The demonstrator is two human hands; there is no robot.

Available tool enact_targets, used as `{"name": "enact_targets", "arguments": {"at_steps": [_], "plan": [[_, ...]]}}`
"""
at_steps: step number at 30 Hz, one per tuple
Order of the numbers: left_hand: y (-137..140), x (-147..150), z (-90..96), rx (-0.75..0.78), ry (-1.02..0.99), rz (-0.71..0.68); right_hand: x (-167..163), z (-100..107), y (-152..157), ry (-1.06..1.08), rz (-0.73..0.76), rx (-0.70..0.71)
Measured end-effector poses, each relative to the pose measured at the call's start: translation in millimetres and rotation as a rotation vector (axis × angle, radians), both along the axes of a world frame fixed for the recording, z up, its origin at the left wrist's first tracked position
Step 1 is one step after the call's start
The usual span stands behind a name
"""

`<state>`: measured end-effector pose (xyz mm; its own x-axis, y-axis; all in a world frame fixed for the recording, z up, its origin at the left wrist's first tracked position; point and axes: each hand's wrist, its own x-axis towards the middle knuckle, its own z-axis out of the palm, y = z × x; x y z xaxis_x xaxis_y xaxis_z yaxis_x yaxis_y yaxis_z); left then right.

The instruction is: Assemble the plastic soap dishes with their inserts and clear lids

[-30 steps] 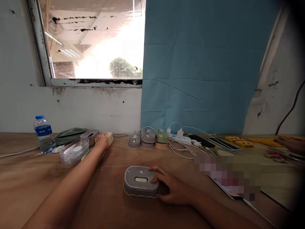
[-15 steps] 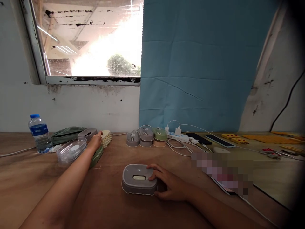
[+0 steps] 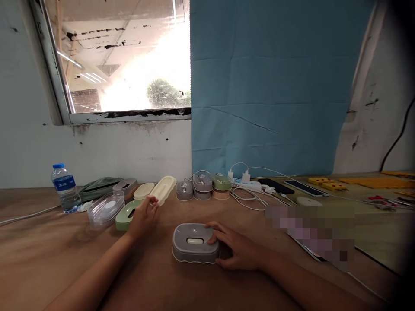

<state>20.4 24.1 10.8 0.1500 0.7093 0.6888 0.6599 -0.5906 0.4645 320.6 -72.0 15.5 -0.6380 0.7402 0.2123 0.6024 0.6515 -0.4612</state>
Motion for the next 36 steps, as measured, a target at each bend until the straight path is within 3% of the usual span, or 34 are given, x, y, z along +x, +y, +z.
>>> {"name": "enact_targets", "arguments": {"at_steps": [4,9,17,21,27,31,36], "plan": [[-12,5,-8.6,-0.07,0.105,-0.101,0,0,0,0.003,-0.003,0.005],[-8,4,-19.5,-0.094,0.358,-0.194,-1,2,-1,-0.009,-0.014,-0.013],[9,5,-25.8,-0.008,0.438,-0.03,-1,1,0,-0.008,-0.013,-0.011],[31,4,-8.1,0.046,0.48,0.111,0,1,0,-0.008,-0.006,-0.011],[87,-13,22.1,-0.034,0.463,0.3,0,1,-1,-0.002,0.002,-0.007],[109,-29,19.0,-0.108,0.471,0.367,1,-1,-1,0.011,0.004,-0.003],[109,-32,10.1,-0.165,0.472,0.41,1,-3,0,0.016,-0.01,0.003]]}}
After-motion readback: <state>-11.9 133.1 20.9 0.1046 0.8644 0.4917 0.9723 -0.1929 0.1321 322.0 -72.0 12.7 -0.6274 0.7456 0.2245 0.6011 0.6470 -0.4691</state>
